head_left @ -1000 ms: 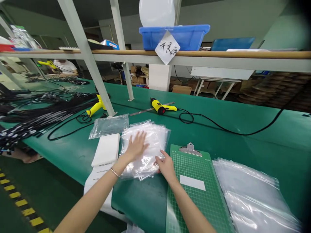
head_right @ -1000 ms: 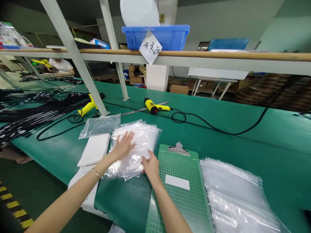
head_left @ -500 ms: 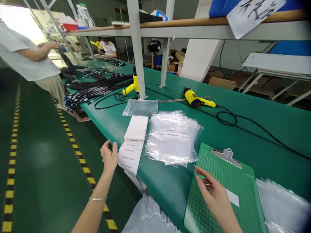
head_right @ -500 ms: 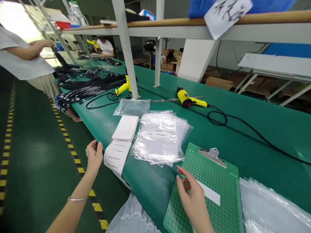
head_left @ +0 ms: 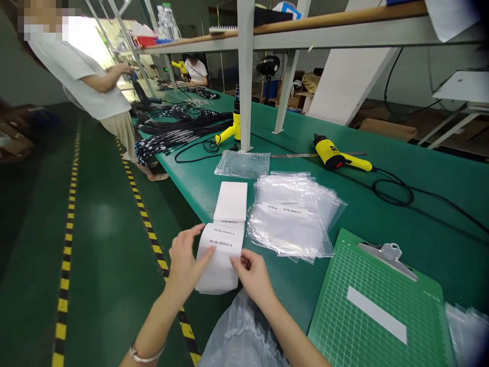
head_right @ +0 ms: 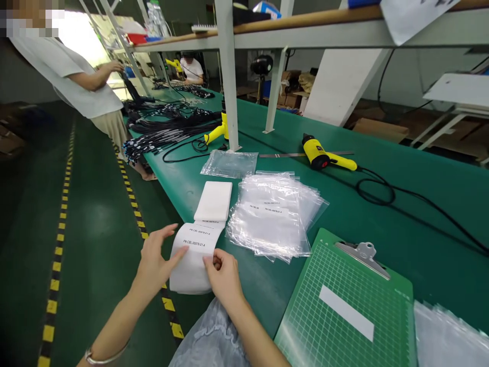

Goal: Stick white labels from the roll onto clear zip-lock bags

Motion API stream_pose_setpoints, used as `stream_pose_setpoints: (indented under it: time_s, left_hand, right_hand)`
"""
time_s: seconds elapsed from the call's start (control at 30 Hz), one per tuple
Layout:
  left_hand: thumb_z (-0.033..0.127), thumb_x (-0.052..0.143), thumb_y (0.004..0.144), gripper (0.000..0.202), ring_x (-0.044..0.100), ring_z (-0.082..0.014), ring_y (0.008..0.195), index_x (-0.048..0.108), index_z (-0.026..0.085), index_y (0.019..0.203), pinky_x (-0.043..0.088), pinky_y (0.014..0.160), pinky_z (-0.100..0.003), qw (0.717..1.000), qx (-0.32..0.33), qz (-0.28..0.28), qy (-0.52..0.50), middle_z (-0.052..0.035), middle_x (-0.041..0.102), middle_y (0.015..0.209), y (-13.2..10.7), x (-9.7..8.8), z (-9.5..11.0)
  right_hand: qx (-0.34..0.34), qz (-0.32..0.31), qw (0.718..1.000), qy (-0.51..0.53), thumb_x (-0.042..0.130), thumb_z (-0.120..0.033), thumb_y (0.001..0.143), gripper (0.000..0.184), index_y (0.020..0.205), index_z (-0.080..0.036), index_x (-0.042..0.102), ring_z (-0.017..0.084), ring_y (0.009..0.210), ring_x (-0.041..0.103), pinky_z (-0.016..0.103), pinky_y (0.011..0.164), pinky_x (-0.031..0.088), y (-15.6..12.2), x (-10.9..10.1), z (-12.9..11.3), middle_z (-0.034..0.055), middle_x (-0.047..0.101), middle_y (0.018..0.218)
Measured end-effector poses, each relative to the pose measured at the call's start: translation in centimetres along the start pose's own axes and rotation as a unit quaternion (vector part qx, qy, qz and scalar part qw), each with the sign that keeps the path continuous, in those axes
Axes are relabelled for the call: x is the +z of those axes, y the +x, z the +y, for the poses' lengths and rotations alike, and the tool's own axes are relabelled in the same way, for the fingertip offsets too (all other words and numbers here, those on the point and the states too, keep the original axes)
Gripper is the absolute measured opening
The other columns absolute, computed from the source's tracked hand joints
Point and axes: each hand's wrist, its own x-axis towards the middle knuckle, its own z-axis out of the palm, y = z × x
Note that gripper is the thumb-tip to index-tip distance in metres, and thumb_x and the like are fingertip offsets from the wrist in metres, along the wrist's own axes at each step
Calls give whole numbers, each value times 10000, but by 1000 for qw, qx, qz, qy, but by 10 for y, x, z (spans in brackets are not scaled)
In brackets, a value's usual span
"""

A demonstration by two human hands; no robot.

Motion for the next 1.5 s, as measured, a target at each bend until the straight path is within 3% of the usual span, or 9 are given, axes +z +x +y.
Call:
stream_pose_setpoints:
  time_s: [0.1,0.23,0.6,0.77,1.0,1.13,1.23,1.37,1.5]
  left_hand:
    - [332,551,860,162,533,-282,988,666,292,966,298,828,-479,961,204,4,186,-61,642,1026,-8,10,22]
    - [230,479,917,197,585,-196,820,672,260,885,264,784,-428,939,284,-31,190,0,676,813,-7,14,35]
    - [270,629,743,111,541,-171,712,710,255,668,299,793,-366,989,59,-57,-120,16,651,687,-1,13,35]
    - [396,623,739,225,576,-172,633,664,180,694,441,602,-293,952,-69,113,-276,-20,631,662,22,7,9]
    - [316,505,874,145,600,-132,818,602,242,797,498,777,-280,843,-99,360,-387,10,623,824,35,-32,10]
    - [143,608,806,105,593,-155,800,676,220,830,473,753,-278,943,198,229,-139,2,648,826,3,-1,51]
    - [88,576,829,153,590,-188,854,658,197,898,433,764,-329,905,422,48,3,-22,669,864,-20,37,80]
    - [284,522,905,151,564,-224,996,626,213,988,387,825,-365,891,451,-57,11,-45,667,1004,-27,71,88]
    - [408,482,901,289,519,-281,1071,584,220,1096,380,893,-448,939,339,10,46,-106,595,1128,5,78,65]
  right_hand:
    - [-23,-9,999,-21,532,-216,735,188,795,-156,701,103,453,381,218,444,301,1,-1,-5,-29,529,524]
    - [-33,-24,998,-42,497,-175,735,244,834,-163,720,103,435,370,219,439,286,0,-3,-12,-35,532,519]
    - [-23,-39,999,-22,536,-195,749,221,816,-202,746,204,651,621,278,600,453,-2,-5,-21,18,696,686]
    - [35,-12,999,20,563,-238,698,189,783,-156,710,174,533,598,258,485,449,4,-6,-4,53,706,672]
    - [68,69,995,17,619,-298,667,333,942,-126,691,117,426,481,272,447,444,-2,-17,0,91,718,774]
    - [35,74,990,113,658,-441,688,475,1084,-179,669,138,567,542,266,516,452,-23,-28,-26,95,697,956]
    - [43,79,960,266,682,-512,674,434,942,-173,719,124,539,531,228,482,415,-40,-44,-33,59,692,730]
    - [65,233,933,266,781,-425,604,304,773,-178,729,110,504,514,212,474,403,-69,-84,-20,27,657,607]
    - [54,338,930,136,732,-452,655,262,764,-213,737,228,791,615,271,572,491,-114,-128,-10,118,673,998]
